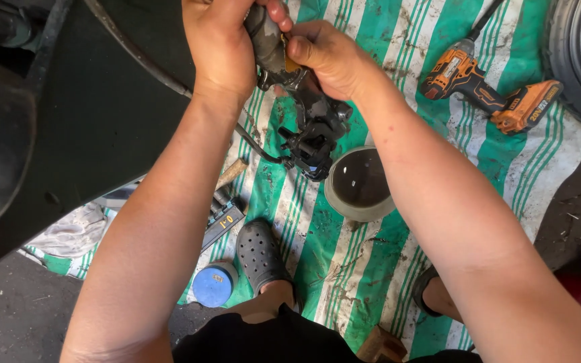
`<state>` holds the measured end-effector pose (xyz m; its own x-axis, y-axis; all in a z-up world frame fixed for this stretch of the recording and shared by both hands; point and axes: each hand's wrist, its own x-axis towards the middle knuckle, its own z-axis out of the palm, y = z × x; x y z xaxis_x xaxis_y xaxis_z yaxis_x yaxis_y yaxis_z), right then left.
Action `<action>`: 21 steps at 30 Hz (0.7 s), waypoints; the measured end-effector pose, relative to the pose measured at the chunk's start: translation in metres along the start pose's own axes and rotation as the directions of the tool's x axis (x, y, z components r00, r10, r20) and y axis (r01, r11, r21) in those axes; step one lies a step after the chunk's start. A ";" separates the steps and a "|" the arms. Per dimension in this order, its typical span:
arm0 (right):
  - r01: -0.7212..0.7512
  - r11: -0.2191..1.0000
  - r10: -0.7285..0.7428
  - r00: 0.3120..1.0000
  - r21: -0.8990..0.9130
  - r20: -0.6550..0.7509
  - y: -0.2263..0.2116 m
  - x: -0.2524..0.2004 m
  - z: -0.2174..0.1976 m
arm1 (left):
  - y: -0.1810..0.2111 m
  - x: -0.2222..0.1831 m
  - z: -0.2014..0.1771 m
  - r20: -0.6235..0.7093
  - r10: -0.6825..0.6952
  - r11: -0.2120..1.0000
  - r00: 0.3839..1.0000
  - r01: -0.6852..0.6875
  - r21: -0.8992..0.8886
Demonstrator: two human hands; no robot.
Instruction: Sanding the lower leg of a motorcycle fork using sandpaper and a liquid lubricant.
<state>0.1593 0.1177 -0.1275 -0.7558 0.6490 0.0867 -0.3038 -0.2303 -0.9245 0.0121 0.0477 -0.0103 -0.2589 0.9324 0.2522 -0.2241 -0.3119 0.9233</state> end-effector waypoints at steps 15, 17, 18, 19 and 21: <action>0.142 0.546 -0.098 0.990 -0.826 0.106 -0.038 -0.022 0.023 | 0.003 0.000 -0.002 0.100 0.122 0.963 0.988 -0.142 0.230; 0.154 0.707 -0.092 0.988 -0.691 0.125 -0.031 -0.023 0.013 | 0.002 0.001 -0.001 0.082 0.116 0.967 0.990 -0.132 0.217; 0.152 0.838 -0.089 0.986 -0.524 0.144 -0.027 -0.023 0.007 | 0.001 0.001 -0.001 0.064 0.107 0.972 0.992 -0.118 0.205; 0.153 0.838 -0.090 0.985 -0.524 0.145 -0.024 -0.022 0.004 | 0.002 -0.001 -0.001 0.064 0.109 0.971 0.992 -0.119 0.205; 0.190 0.901 -0.095 0.963 -0.390 0.250 -0.022 -0.018 -0.005 | 0.002 -0.001 0.000 0.075 0.106 0.985 0.992 -0.115 0.129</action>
<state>0.1830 0.1146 -0.1108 -0.8443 0.4659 0.2647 -0.1917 0.1986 -0.9611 0.0121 0.0457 -0.0087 -0.2096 0.9053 0.3694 -0.0697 -0.3906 0.9179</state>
